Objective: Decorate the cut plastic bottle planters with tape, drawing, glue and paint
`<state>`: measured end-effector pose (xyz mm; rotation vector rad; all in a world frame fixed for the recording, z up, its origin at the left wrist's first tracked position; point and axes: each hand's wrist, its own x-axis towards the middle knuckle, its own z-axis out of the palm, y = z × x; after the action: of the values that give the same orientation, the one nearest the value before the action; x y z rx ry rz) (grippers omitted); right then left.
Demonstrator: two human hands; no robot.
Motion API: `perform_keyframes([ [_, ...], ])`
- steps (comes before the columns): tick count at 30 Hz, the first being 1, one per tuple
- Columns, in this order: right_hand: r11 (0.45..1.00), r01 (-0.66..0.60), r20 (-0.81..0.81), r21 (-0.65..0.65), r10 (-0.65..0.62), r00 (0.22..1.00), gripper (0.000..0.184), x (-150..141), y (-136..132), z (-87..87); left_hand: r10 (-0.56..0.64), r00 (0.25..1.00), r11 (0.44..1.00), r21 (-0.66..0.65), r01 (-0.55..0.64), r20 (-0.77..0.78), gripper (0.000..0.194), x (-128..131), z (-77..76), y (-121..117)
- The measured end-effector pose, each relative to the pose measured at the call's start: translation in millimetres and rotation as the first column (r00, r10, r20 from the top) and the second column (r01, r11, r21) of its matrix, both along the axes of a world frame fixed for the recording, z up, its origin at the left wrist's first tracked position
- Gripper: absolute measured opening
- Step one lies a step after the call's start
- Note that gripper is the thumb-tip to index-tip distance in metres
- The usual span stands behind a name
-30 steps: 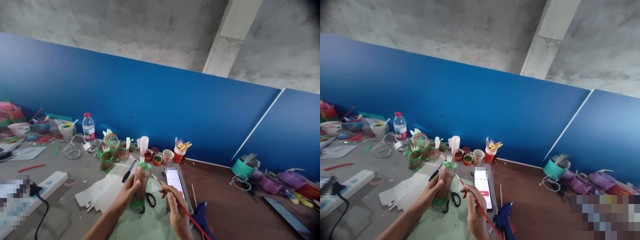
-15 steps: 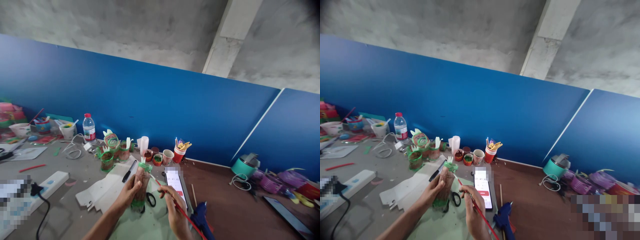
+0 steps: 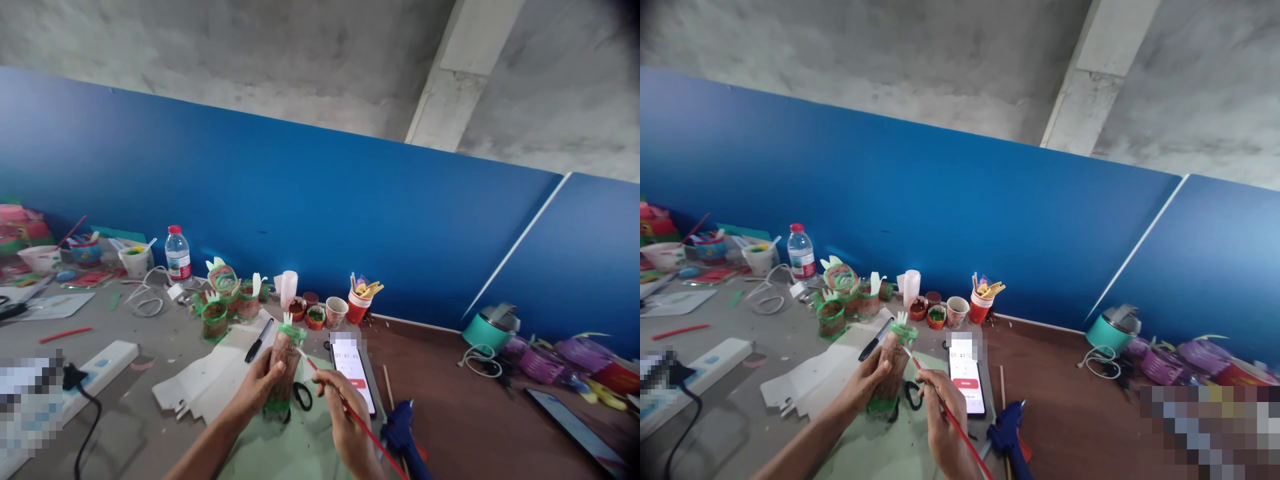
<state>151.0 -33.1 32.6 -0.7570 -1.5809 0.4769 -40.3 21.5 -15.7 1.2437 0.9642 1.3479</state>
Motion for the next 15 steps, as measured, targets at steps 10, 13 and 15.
perform_keyframes([
  [10,1.0,0.025,0.001,-0.006,-0.025,1.0,0.021,1.9,0.8,-1.3,-0.013,1.0,1.0,0.002,0.013,0.013,0.069,0.0,-4.7,2.3],
  [13,1.0,0.024,0.003,-0.015,-0.023,1.0,0.022,1.9,1.1,0.4,-0.011,1.0,1.0,-0.004,0.011,0.002,0.067,-0.7,-7.3,3.1],
  [15,1.0,0.011,0.01,-0.014,-0.011,1.0,0.022,1.9,0.8,1.7,-0.016,1.0,1.0,0.004,0.016,0.005,0.067,-1.2,-8.7,3.4],
])
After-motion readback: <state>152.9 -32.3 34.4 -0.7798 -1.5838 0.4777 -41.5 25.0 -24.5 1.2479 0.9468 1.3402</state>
